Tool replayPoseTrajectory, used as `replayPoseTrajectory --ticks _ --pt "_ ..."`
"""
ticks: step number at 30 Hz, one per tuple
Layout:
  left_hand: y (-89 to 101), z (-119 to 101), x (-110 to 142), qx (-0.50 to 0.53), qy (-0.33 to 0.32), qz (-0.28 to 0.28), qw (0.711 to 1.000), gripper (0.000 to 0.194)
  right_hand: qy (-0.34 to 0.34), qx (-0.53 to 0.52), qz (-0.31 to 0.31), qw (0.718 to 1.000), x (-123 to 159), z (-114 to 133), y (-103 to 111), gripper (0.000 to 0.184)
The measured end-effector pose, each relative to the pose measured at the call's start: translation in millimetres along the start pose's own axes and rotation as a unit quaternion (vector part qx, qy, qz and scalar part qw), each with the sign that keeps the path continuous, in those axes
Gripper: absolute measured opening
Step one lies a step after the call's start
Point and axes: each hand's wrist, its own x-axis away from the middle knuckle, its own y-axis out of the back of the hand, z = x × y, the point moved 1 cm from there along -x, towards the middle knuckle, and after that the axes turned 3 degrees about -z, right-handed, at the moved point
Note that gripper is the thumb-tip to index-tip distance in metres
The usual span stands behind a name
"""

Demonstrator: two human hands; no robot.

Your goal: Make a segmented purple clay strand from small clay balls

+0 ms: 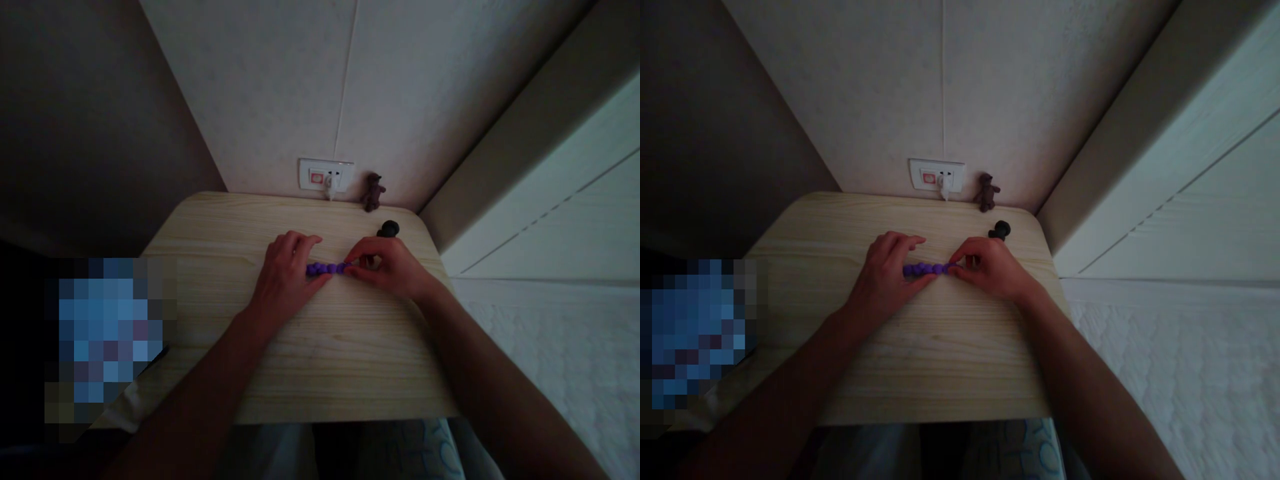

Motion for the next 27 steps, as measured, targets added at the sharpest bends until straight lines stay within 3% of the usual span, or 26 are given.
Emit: replayPoseTrajectory --ticks 18,24,27 --pt "-0.5 -2.4 -1.5 0.02 -0.003 0.009 1.0 0.053 0.027 0.005 -0.006 1.0 0.1 1.8 -2.8 0.016" --pt "-1.6 -0.5 -0.9 0.035 0.002 0.001 0.999 0.052 0.021 0.007 -0.089 0.996 -2.0 7.1 -1.2 0.019" --pt "-1.1 0.0 -1.1 0.037 0.003 0.001 0.999 0.052 0.001 0.003 -0.099 0.995 -2.1 8.3 -0.8 0.023"
